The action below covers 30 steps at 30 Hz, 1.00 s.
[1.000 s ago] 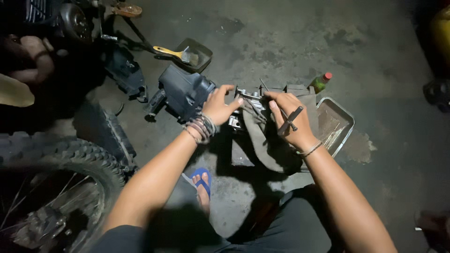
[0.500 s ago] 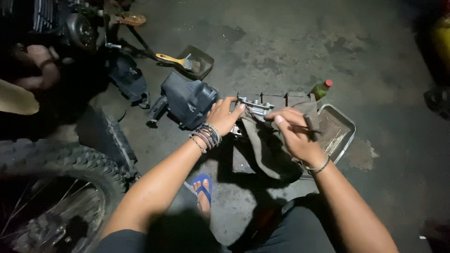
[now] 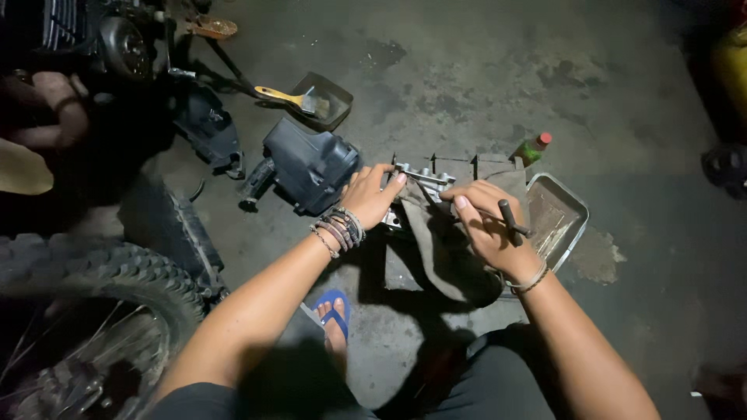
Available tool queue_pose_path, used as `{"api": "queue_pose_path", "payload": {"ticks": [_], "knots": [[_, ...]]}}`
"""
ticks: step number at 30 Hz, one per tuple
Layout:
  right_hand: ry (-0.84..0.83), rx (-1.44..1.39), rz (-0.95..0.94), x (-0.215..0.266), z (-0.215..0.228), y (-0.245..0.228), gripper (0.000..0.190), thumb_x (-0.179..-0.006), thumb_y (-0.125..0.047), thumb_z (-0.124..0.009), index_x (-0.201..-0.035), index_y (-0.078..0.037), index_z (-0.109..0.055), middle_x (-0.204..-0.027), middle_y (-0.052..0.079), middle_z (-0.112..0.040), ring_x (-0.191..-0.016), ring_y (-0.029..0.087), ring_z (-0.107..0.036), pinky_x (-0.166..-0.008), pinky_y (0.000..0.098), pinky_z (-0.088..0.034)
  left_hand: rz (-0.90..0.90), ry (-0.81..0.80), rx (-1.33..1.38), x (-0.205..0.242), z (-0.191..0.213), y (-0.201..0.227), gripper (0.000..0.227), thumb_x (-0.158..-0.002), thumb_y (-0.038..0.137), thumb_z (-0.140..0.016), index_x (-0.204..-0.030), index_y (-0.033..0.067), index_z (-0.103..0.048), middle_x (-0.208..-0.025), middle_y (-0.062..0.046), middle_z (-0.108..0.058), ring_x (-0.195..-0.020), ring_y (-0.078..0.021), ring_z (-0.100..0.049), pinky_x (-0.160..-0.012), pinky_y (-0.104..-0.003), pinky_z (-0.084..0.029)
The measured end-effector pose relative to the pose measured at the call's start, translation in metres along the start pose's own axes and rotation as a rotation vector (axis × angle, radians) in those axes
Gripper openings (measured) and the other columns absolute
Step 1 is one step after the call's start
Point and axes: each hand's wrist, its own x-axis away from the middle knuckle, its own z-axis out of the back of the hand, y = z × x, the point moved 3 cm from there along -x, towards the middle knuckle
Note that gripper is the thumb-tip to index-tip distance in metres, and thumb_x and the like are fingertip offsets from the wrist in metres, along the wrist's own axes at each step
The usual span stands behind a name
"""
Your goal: The person cleans and reassembles a motorcycle engine component, using a cloth to wipe internal surfaces and a small metal rod to probe holes.
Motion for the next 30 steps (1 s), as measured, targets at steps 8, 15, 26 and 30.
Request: {"api": "queue_pose_path", "payload": {"ticks": [8,15,26,30], "knots": [[-0.001,-0.010,-0.020,0.001,-0.001,0.008,0.026,-0.107,-0.012,-0.050,-0.108,-0.002,-0.074,-0.085,0.022,-0.070,-0.083,0.046,-0.067,-0.079,0.0510,-0.054,-0.072,-0.018,0.025,0.001,0.004,0.001,0.080,-0.099,0.074,-0.030,-0.152,0.0149,-0.040,-0.148,-0.020,-0.046,-0.144,-0.0396,-0.036,-0.120,-0.053,-0.024],[0.002,-0.089,-0.112,0.001,0.004,0.008,0.028,-0.108,-0.011,-0.048,-0.114,-0.003,-0.075,-0.100,0.022,-0.074,-0.097,0.046,-0.070,-0.089,0.0529,-0.053,-0.028,-0.013,0.008,0.009,0.004,0.006,0.077,-0.099,0.072,-0.035,-0.152,0.0164,-0.040,-0.150,-0.019,-0.045,-0.145,-0.0379,-0.035,-0.121,-0.054,-0.022],[-0.017,-0.042,-0.037,-0.004,-0.001,0.003,0.026,-0.108,-0.013,-0.051,-0.108,-0.002,-0.074,-0.087,0.022,-0.072,-0.085,0.047,-0.068,-0.081,0.0524,-0.054,0.079,-0.038,-0.008,0.006,0.007,0.011,0.084,-0.092,0.079,-0.029,-0.149,0.0200,-0.045,-0.150,-0.016,-0.045,-0.146,-0.0369,-0.036,-0.122,-0.051,-0.021],[-0.038,-0.019,-0.039,-0.007,0.004,-0.002,0.024,-0.107,-0.008,-0.051,-0.108,0.000,-0.074,-0.087,0.024,-0.072,-0.084,0.048,-0.068,-0.081,0.0529,-0.054,0.033,-0.035,-0.010,0.005,0.006,0.007,0.082,-0.095,0.078,-0.025,-0.149,0.0197,-0.044,-0.147,-0.017,-0.047,-0.144,-0.0374,-0.037,-0.121,-0.050,-0.020]]}}
